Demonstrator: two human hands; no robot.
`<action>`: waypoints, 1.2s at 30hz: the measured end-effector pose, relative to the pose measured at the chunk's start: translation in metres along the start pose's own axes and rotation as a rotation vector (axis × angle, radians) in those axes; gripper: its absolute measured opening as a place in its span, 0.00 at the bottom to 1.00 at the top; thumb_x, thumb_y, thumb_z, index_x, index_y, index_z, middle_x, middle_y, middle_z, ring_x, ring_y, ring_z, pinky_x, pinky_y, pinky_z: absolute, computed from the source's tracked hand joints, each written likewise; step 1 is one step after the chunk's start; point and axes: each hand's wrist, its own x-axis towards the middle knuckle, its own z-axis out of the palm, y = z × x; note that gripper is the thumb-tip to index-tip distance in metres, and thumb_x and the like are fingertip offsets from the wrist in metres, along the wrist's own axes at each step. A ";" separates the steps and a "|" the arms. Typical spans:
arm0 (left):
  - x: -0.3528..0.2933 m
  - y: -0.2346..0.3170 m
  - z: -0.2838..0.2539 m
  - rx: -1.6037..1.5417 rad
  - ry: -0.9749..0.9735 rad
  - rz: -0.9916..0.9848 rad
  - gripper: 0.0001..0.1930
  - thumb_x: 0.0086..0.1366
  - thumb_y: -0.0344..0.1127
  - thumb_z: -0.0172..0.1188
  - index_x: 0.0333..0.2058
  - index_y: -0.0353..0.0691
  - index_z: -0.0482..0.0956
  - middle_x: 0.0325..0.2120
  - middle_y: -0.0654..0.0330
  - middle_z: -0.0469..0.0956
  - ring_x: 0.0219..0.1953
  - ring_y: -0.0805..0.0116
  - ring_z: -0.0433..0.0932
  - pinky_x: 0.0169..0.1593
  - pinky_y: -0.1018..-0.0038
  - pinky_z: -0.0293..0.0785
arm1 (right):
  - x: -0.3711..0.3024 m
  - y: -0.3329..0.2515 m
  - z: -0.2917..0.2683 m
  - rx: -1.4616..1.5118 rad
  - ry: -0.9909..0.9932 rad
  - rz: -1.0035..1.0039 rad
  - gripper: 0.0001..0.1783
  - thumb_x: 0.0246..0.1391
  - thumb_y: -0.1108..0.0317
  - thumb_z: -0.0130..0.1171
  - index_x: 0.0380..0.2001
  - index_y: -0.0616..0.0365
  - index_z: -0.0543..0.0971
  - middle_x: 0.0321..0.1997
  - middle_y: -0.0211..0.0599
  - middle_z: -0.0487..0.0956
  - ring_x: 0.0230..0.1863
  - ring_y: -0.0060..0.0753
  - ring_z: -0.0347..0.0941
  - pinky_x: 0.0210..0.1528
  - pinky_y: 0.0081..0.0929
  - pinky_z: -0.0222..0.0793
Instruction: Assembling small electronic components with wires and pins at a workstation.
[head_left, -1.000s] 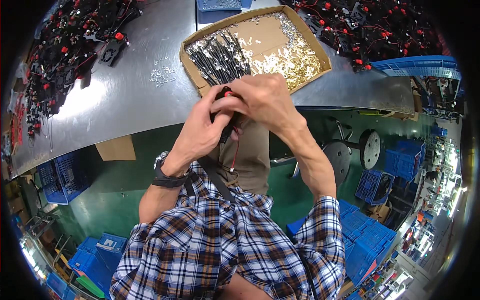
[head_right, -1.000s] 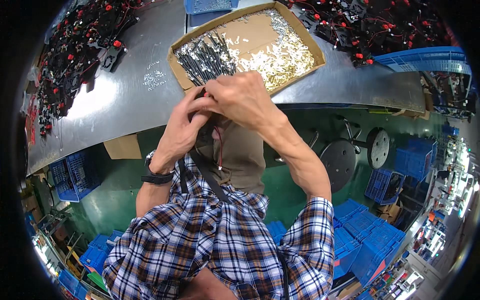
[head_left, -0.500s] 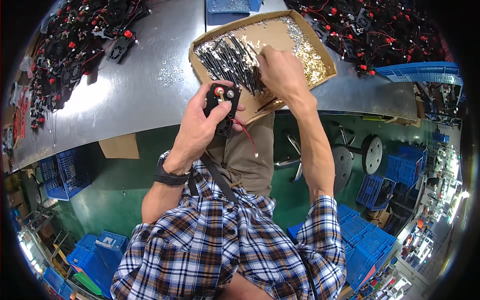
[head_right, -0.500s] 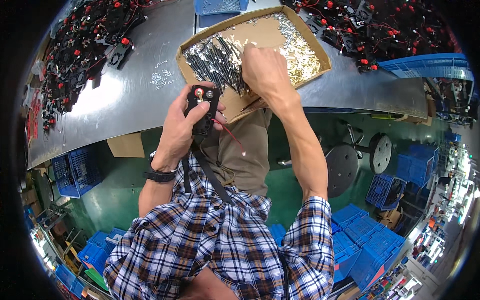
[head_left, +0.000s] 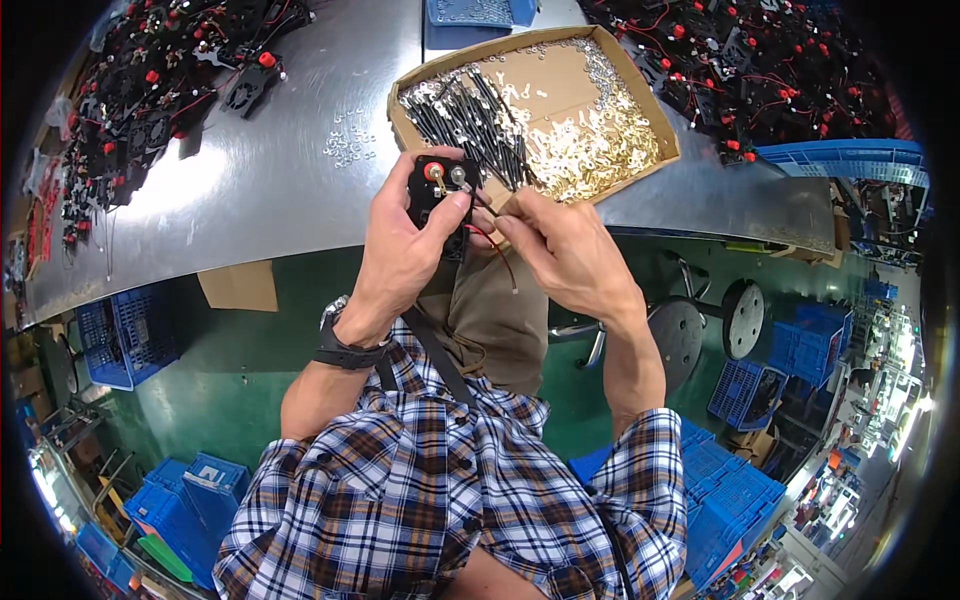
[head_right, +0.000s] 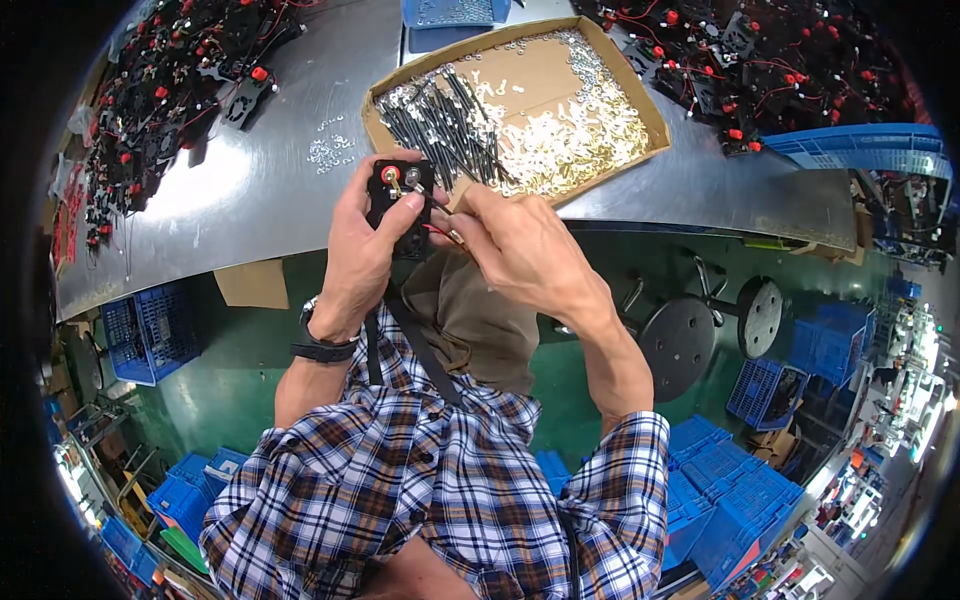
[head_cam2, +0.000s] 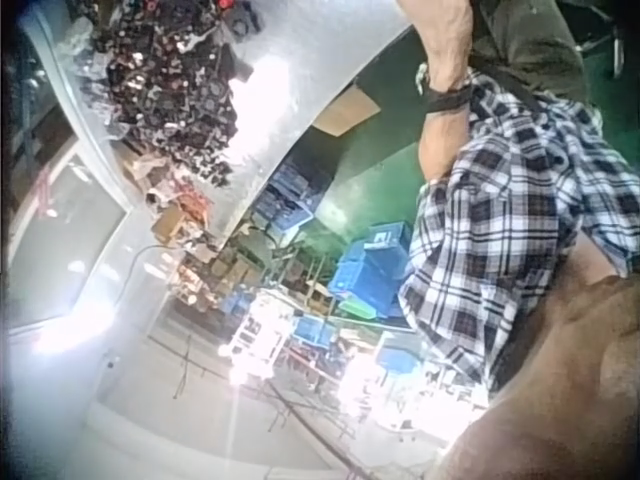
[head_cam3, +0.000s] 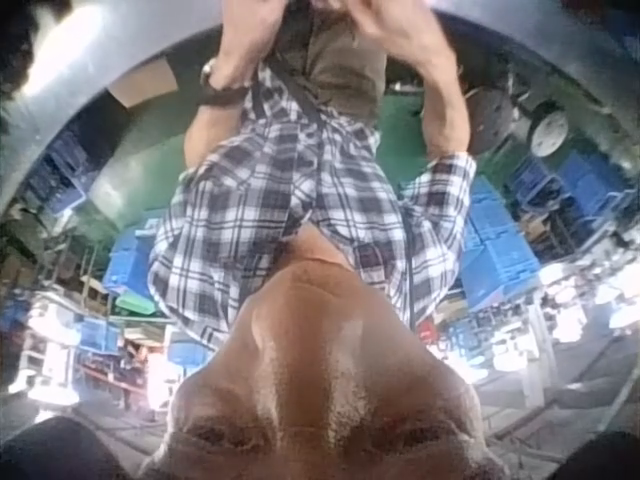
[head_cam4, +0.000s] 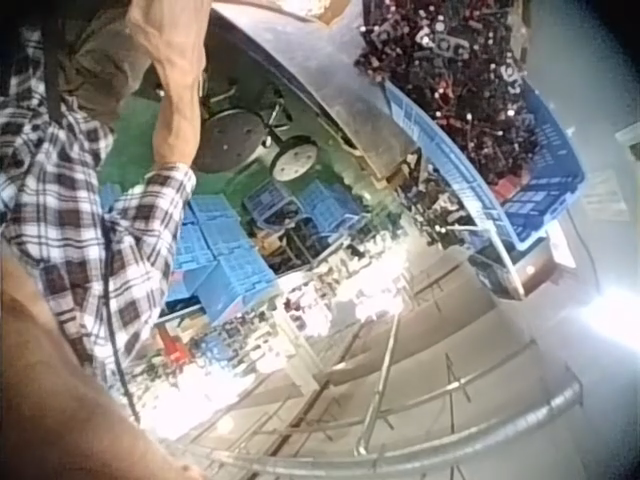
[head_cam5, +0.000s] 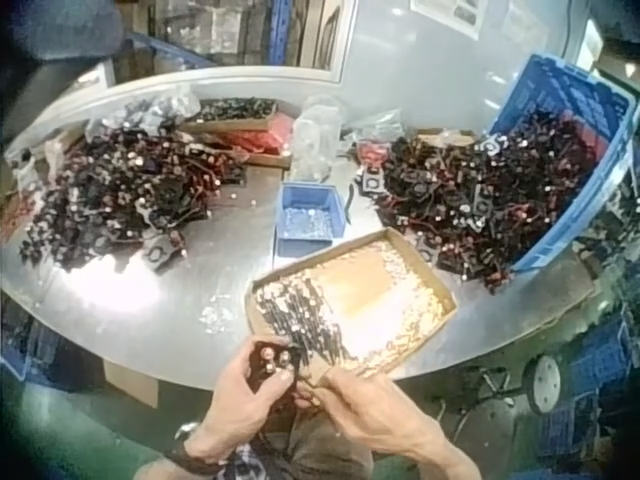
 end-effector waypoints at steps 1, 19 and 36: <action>-0.001 0.001 0.000 0.002 0.002 0.002 0.17 0.71 0.25 0.54 0.57 0.33 0.68 0.39 0.55 0.81 0.37 0.70 0.83 0.41 0.74 0.84 | 0.000 0.002 0.002 0.001 -0.001 -0.003 0.07 0.62 0.72 0.59 0.33 0.65 0.77 0.23 0.50 0.78 0.22 0.52 0.75 0.26 0.38 0.66; -0.045 0.009 -0.074 0.030 0.292 -0.160 0.15 0.68 0.30 0.62 0.51 0.35 0.73 0.32 0.53 0.82 0.27 0.69 0.82 0.29 0.76 0.80 | 0.080 -0.005 0.067 -0.576 0.120 -0.514 0.08 0.52 0.72 0.59 0.37 0.59 0.80 0.32 0.39 0.81 0.36 0.46 0.79 0.45 0.36 0.73; -0.031 0.005 -0.071 0.032 0.212 -0.166 0.14 0.67 0.30 0.63 0.49 0.35 0.74 0.32 0.56 0.81 0.26 0.71 0.82 0.29 0.76 0.80 | 0.101 0.008 0.073 -0.404 0.048 -0.492 0.04 0.56 0.72 0.58 0.31 0.63 0.77 0.30 0.46 0.79 0.39 0.50 0.76 0.52 0.42 0.67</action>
